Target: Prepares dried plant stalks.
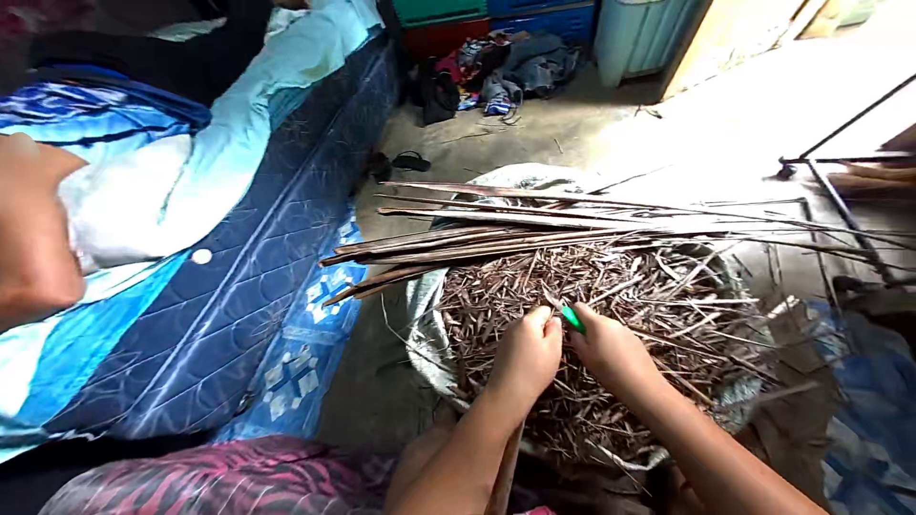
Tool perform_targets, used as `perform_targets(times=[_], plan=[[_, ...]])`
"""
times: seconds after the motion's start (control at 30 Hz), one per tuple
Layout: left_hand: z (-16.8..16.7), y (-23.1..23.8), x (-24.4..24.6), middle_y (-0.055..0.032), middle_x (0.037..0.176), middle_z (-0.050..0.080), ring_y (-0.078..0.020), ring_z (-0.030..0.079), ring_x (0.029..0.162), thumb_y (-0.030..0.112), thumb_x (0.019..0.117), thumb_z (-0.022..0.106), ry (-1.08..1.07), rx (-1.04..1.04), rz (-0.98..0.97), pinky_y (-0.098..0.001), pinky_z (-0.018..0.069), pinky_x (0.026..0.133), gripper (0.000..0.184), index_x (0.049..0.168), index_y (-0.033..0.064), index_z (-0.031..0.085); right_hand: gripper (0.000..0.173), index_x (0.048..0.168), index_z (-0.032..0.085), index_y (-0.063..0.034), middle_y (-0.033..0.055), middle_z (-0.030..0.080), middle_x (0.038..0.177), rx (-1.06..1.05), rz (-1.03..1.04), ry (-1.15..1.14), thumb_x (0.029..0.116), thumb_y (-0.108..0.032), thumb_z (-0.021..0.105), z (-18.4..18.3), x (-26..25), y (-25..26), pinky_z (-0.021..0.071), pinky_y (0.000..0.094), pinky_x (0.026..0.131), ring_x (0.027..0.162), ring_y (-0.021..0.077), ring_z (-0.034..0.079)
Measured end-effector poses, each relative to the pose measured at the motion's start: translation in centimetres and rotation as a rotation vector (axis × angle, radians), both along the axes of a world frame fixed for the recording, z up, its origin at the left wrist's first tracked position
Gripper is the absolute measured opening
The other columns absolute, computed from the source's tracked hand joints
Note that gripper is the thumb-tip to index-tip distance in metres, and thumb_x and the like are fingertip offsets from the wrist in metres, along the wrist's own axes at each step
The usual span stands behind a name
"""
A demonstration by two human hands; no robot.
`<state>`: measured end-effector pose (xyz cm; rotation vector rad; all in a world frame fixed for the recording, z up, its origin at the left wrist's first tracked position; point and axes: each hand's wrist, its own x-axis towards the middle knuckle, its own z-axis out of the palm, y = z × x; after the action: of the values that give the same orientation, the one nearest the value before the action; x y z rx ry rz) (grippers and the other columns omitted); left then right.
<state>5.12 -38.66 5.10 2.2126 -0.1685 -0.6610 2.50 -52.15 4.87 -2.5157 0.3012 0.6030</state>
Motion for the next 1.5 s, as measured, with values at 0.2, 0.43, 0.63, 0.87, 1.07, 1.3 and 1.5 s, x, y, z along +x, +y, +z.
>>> perform_targets(times=[0.2,0.43,0.63,0.87,1.07,1.3,1.5], plan=[[0.2,-0.8,-0.2,-0.0122,0.094,0.071,-0.0221,0.068,0.079,0.026,0.1112,0.042,-0.02,0.102,-0.029,-0.0409,0.0555,0.082,0.045,0.152,0.0071,0.049,0.031,0.134,0.058,-0.0047,0.0212,0.072,0.112,-0.209,-0.104,-0.058,0.105,-0.011,0.049,-1.1,0.5,0.2,0.0559,0.0571,0.083,0.105,0.0403,0.072],[-0.5,-0.9,-1.3,-0.009,0.105,0.071,-0.014,0.062,0.068,0.022,0.1094,0.046,-0.106,0.047,-0.025,-0.0326,0.0544,0.07,0.043,0.151,0.0129,0.052,0.032,0.136,0.056,-0.0065,0.0227,0.07,0.119,-0.144,-0.271,-0.003,0.109,-0.014,0.04,-0.7,1.9,-3.6,0.0534,0.0605,0.09,0.113,0.0419,0.068],[0.0,-0.9,-1.0,-0.0079,0.079,0.066,-0.0185,0.063,0.068,0.02,0.1083,0.045,-0.087,0.112,0.006,-0.0389,0.054,0.07,0.033,0.127,0.0039,0.066,0.03,0.118,0.061,-0.0044,0.0195,0.068,0.1,0.145,-0.061,-0.003,0.11,-0.028,0.045,0.3,-0.1,-1.7,0.0522,0.058,0.084,0.099,0.0381,0.068],[0.0,-1.9,-1.4,-0.0133,0.134,0.068,-0.0292,0.068,0.117,0.022,0.1106,0.042,-0.183,0.287,-0.078,-0.0488,0.0498,0.103,0.045,0.154,0.0126,0.048,0.03,0.133,0.057,-0.0059,0.0216,0.07,0.117,-0.136,-0.13,0.091,0.108,-0.014,0.042,-0.6,1.4,-1.4,0.0541,0.0586,0.089,0.113,0.0405,0.069],[-0.6,-1.5,-1.9,-0.0142,0.107,0.074,-0.0251,0.07,0.082,0.02,0.1097,0.044,-0.242,0.175,-0.032,-0.0447,0.0562,0.082,0.043,0.15,0.0096,0.054,0.029,0.128,0.059,-0.0046,0.0222,0.07,0.115,-0.029,-0.195,0.011,0.1085,-0.02,0.044,0.3,1.2,-3.2,0.0524,0.0594,0.09,0.112,0.0402,0.068],[0.4,-0.4,-1.3,0.0046,0.057,0.052,-0.0016,0.041,0.041,0.009,0.1079,0.047,0.085,-0.432,0.145,-0.0177,0.0345,0.04,0.035,0.138,-0.0039,0.058,0.028,0.127,0.059,-0.0021,0.0235,0.071,0.108,-0.044,-0.141,-0.084,0.1071,-0.015,0.044,0.4,0.7,-2.1,0.0537,0.0606,0.085,0.106,0.043,0.07],[0.2,-0.1,-1.1,0.0049,0.056,0.052,-0.0012,0.041,0.04,0.007,0.1073,0.046,0.077,-0.522,0.176,-0.0172,0.0347,0.039,0.034,0.138,-0.003,0.058,0.026,0.12,0.062,-0.0029,0.0219,0.071,0.102,-0.024,-0.248,-0.182,0.1074,-0.021,0.048,1.6,0.4,-4.0,0.0532,0.06,0.081,0.099,0.0413,0.07]])
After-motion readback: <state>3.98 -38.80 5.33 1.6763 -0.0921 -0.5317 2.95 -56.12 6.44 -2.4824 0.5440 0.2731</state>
